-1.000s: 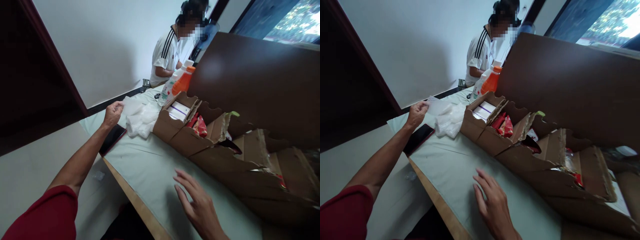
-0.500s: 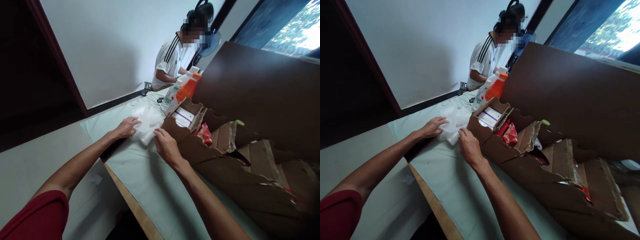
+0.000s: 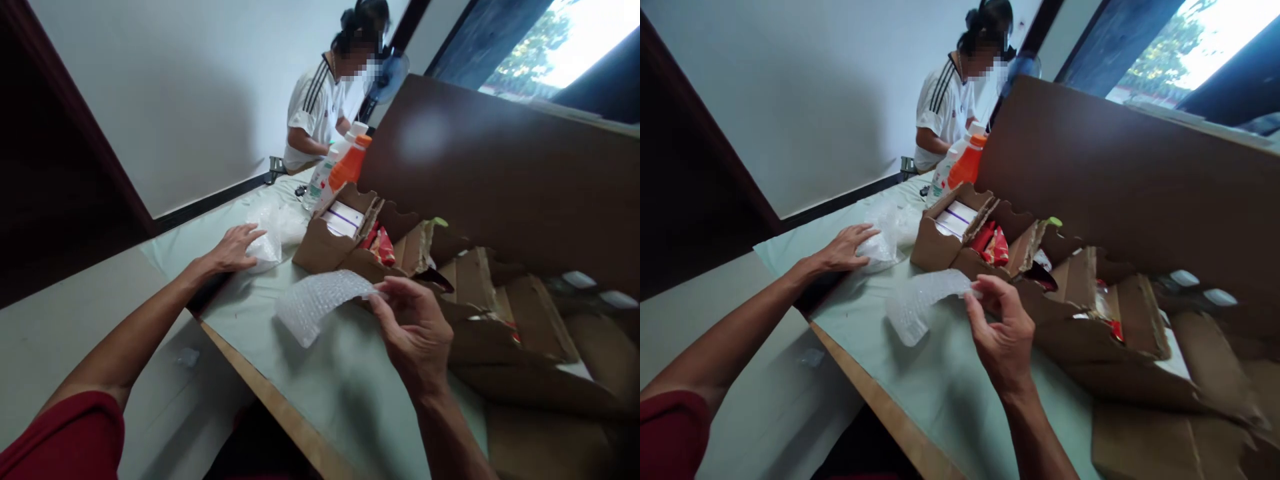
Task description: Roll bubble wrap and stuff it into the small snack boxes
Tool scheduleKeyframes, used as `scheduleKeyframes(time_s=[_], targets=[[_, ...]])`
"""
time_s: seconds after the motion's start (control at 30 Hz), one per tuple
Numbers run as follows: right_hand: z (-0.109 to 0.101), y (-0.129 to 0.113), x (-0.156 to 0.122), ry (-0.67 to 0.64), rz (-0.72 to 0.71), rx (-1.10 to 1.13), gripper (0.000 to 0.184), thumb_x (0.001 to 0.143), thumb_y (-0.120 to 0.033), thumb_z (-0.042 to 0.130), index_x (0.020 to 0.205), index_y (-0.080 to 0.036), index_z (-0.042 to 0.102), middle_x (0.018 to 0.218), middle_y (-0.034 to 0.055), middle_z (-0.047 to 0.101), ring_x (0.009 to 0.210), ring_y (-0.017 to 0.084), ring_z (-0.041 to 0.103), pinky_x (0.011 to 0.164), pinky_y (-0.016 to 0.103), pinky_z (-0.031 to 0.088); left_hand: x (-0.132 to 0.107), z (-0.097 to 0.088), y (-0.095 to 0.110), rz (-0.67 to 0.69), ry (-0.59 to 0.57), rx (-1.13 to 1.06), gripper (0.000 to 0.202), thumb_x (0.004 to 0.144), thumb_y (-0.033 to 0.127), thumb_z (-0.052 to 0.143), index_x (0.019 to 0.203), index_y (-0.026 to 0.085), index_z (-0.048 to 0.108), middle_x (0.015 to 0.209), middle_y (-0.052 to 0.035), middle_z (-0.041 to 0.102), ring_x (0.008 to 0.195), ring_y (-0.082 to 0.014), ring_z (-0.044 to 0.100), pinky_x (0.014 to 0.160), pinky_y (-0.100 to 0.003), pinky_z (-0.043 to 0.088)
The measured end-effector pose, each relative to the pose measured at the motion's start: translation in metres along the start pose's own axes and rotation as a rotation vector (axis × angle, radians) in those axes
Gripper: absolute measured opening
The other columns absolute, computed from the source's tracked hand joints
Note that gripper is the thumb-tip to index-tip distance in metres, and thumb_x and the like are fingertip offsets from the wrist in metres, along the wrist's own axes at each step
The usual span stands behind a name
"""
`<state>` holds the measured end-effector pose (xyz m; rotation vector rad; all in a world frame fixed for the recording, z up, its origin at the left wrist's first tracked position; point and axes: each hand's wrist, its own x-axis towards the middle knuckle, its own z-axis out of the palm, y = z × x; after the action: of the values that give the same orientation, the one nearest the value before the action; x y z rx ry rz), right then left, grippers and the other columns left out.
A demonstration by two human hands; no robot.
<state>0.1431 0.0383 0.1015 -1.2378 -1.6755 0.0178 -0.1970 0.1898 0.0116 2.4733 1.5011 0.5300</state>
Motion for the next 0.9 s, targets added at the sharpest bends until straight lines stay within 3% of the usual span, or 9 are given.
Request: scheduleKeyframes(time_s=[0.1,0.2,0.33,0.4,0.5,0.57,0.7,0.8,0.9], targets=[[-0.033,0.01,-0.019,0.025,-0.008,-0.142,0.019,0.092,-0.024,0.07,0.111,-0.024,0.072,0.092,0.0009,0.074,0.081,0.017,0.067,0.076,0.032,0.054,-0.027,-0.011,0.03,0.07,0.124,-0.062,0.082,0.077,0.038,0.063,0.155,0.02,0.041,0.163,-0.0165,0.039,0.149,-0.0387,0.036,0.121,-0.06,0.028],[-0.056,0.008,-0.033,0.031,-0.056,-0.288,0.008,0.094,-0.025,0.067,0.096,-0.025,0.075,0.093,0.0026,0.074,0.094,0.021,0.066,0.089,0.041,0.051,-0.06,-0.005,0.101,0.196,0.255,-0.198,0.078,0.086,0.044,0.064,0.156,0.024,0.037,0.162,-0.0152,0.04,0.15,-0.0354,0.038,0.122,-0.057,0.031],[-0.075,-0.012,-0.051,-0.023,-0.024,-0.207,0.01,0.095,-0.022,0.063,0.095,-0.023,0.072,0.108,0.0058,0.074,0.104,0.022,0.068,0.093,0.04,0.052,-0.093,0.034,0.219,0.343,0.267,-0.332,0.099,0.08,0.054,0.074,0.16,0.024,0.024,0.162,-0.0187,0.039,0.15,-0.0377,0.038,0.122,-0.06,0.03],[-0.088,-0.023,-0.062,-0.078,0.004,-0.15,0.012,0.097,-0.019,0.06,0.098,-0.023,0.071,0.106,0.0049,0.075,0.098,0.019,0.071,0.089,0.036,0.055,-0.099,0.058,0.254,0.282,0.338,-0.317,0.088,0.086,0.042,0.071,0.159,0.022,0.026,0.157,-0.0192,0.048,0.147,-0.0363,0.044,0.122,-0.061,0.029],[-0.12,-0.034,-0.082,-0.068,0.042,-0.168,0.013,0.098,-0.018,0.059,0.099,-0.024,0.07,0.09,0.0011,0.076,0.081,0.016,0.071,0.08,0.032,0.057,-0.099,0.079,0.267,0.18,0.398,-0.301,0.053,0.092,0.02,0.056,0.144,0.025,0.049,0.141,-0.0139,0.064,0.135,-0.0313,0.058,0.121,-0.06,0.033],[-0.145,-0.036,-0.098,0.001,0.082,-0.189,0.011,0.097,-0.018,0.061,0.098,-0.025,0.07,0.087,0.0005,0.076,0.077,0.015,0.071,0.075,0.03,0.058,-0.102,0.077,0.265,0.167,0.35,-0.323,0.04,0.092,0.018,0.052,0.131,0.028,0.06,0.133,-0.0104,0.069,0.126,-0.0299,0.064,0.118,-0.062,0.038],[-0.177,-0.033,-0.123,0.134,0.153,-0.241,0.011,0.096,-0.017,0.063,0.1,-0.025,0.07,0.088,0.001,0.077,0.076,0.015,0.072,0.073,0.028,0.059,-0.126,0.052,0.292,0.258,0.182,-0.494,0.06,0.091,0.03,0.057,0.149,0.033,0.046,0.147,-0.0106,0.059,0.137,-0.0317,0.056,0.112,-0.058,0.049],[-0.183,-0.035,-0.129,0.067,0.075,-0.208,0.012,0.096,-0.015,0.062,0.099,-0.022,0.071,0.087,0.0018,0.078,0.077,0.015,0.074,0.072,0.028,0.059,-0.139,0.052,0.334,0.362,0.165,-0.514,0.081,0.088,0.033,0.064,0.16,0.033,0.027,0.157,-0.0121,0.049,0.144,-0.0331,0.049,0.115,-0.059,0.047],[-0.196,-0.043,-0.135,0.014,0.044,-0.141,0.013,0.095,-0.013,0.063,0.1,-0.021,0.072,0.087,0.0014,0.078,0.078,0.015,0.074,0.07,0.026,0.059,-0.131,0.072,0.35,0.411,0.166,-0.468,0.048,0.091,0.026,0.058,0.139,0.03,0.057,0.128,-0.009,0.073,0.119,-0.0295,0.069,0.114,-0.06,0.046]])
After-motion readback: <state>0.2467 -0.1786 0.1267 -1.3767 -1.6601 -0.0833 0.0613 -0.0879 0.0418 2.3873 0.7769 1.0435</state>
